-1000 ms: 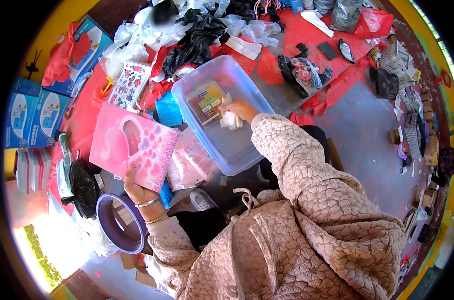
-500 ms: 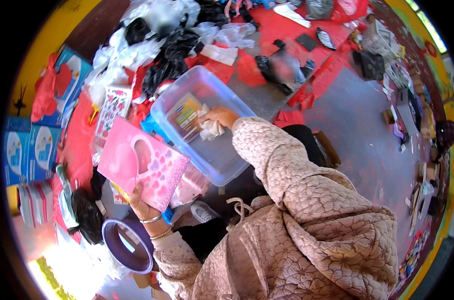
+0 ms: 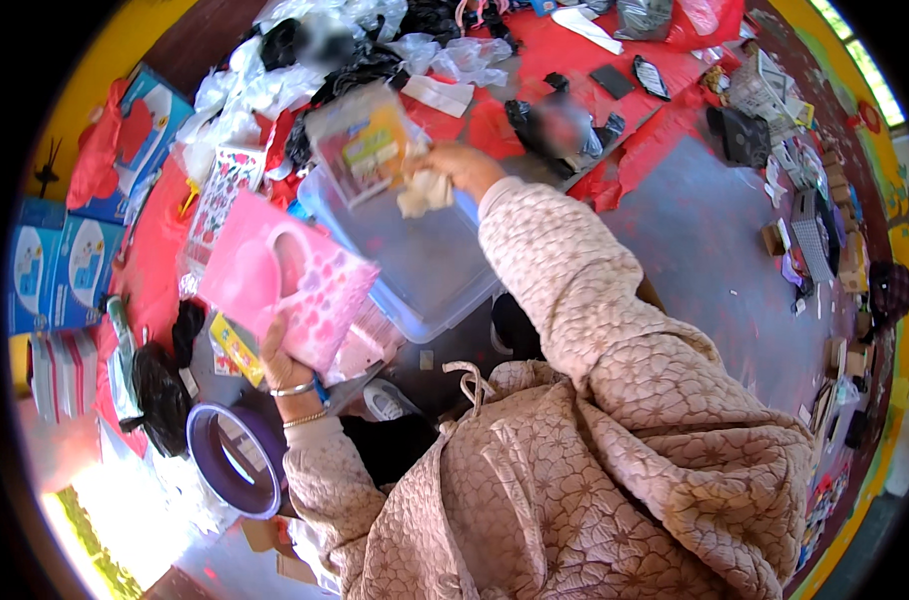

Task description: The person organizes small items on a cluttered table. They repeatedly pick up small boxes and plastic-wrapped items, wipe them with a cloth, and place them into a clear plastic container. The person also handles a pink patterned item and a small plastic bag during the process.

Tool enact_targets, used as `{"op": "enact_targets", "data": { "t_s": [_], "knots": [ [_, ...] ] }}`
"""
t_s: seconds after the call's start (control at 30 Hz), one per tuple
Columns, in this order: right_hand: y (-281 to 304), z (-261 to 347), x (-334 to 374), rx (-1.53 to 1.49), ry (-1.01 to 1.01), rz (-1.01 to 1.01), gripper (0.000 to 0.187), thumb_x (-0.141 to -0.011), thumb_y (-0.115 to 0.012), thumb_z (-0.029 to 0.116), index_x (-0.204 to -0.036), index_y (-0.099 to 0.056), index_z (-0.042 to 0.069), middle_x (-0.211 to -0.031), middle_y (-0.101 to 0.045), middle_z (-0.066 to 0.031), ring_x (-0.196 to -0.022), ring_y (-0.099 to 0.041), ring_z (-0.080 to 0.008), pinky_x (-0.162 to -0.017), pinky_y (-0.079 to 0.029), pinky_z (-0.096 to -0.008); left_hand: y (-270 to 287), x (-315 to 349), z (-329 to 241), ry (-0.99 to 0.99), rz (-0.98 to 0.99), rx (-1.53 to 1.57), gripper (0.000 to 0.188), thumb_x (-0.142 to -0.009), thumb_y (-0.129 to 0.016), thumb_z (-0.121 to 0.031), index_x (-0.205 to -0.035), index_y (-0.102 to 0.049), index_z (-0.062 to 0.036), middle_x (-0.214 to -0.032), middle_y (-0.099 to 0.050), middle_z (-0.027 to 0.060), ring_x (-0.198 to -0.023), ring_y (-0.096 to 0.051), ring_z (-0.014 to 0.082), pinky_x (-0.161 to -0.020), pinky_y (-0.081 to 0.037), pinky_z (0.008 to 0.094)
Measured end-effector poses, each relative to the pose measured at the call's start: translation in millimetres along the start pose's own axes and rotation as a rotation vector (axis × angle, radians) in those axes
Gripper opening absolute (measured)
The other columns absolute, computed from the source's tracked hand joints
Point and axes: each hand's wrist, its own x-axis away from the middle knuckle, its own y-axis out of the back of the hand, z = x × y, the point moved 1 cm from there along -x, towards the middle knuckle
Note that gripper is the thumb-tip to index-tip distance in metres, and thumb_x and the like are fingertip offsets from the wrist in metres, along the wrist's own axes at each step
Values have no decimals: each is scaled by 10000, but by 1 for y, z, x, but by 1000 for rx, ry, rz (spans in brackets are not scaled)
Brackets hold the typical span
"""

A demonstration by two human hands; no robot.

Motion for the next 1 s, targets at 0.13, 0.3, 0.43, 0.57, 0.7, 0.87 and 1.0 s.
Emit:
{"op": "enact_targets", "data": {
  "t_s": [0.13, 0.3, 0.43, 0.57, 0.7, 0.87, 1.0],
  "knots": [
    [14, 69, 13, -106, 124, 43, 334, -673, -717, 71, -961, -558, 13, -839, -616, -83, -744, -611, -207, -686, -507, -357, 17, -26, 39, 23, 150, -116, 350, -721, -609, -13, -1052, -508, 42, -970, -588, 139, -890, -583, 258, -805, -488, 382],
    [7, 109, 66, -146, 196, -2, 304, -711, -675, 29, -981, -536, 6, -855, -607, -97, -770, -611, -214, -693, -517, -366, -12, -49, 110, 129, 106, -175, 289, -740, -583, 16, -1024, -532, -2, -945, -598, 94, -851, -594, 231, -773, -499, 353],
    [7, 110, 68, -160, 206, -1, 311, -725, -666, 31, -1006, -536, 4, -871, -607, -100, -778, -611, -206, -697, -519, -352, -25, -78, 156, 143, 40, -283, 253, -738, -585, 14, -984, -538, -16, -885, -594, 80, -817, -594, 214, -736, -506, 346],
    [-2, 110, 71, -127, 185, 44, 323, -728, -671, 50, -1018, -536, 5, -890, -610, -99, -776, -611, -190, -688, -519, -332, -38, -85, 177, 161, -1, -454, 226, -734, -602, 5, -950, -534, 2, -842, -587, 77, -767, -595, 212, -709, -508, 334],
    [-4, 110, 71, -93, 197, 52, 276, -732, -679, 94, -961, -548, 13, -838, -606, -74, -755, -604, -179, -688, -519, -342, -38, -87, 195, 246, -37, -421, 201, -743, -594, 19, -937, -539, 19, -845, -587, 88, -747, -595, 213, -685, -500, 324],
    [12, 105, 70, -66, 165, 12, 313, -736, -675, 88, -1009, -541, 14, -869, -606, -69, -754, -603, -170, -689, -518, -321, -2, -123, 233, 565, -72, -529, 211, -735, -572, 60, -942, -554, 26, -877, -592, 104, -771, -603, 242, -692, -515, 359],
    [-47, 105, 60, -88, 157, 135, 303, -739, -673, 91, -1001, -543, 14, -874, -606, -72, -756, -604, -168, -681, -518, -316, 76, -155, 234, -39, 120, -1718, 360, -743, -543, -38, -1094, -491, 24, -1065, -552, 174, -957, -549, 298, -809, -435, 380]
  ]
}}
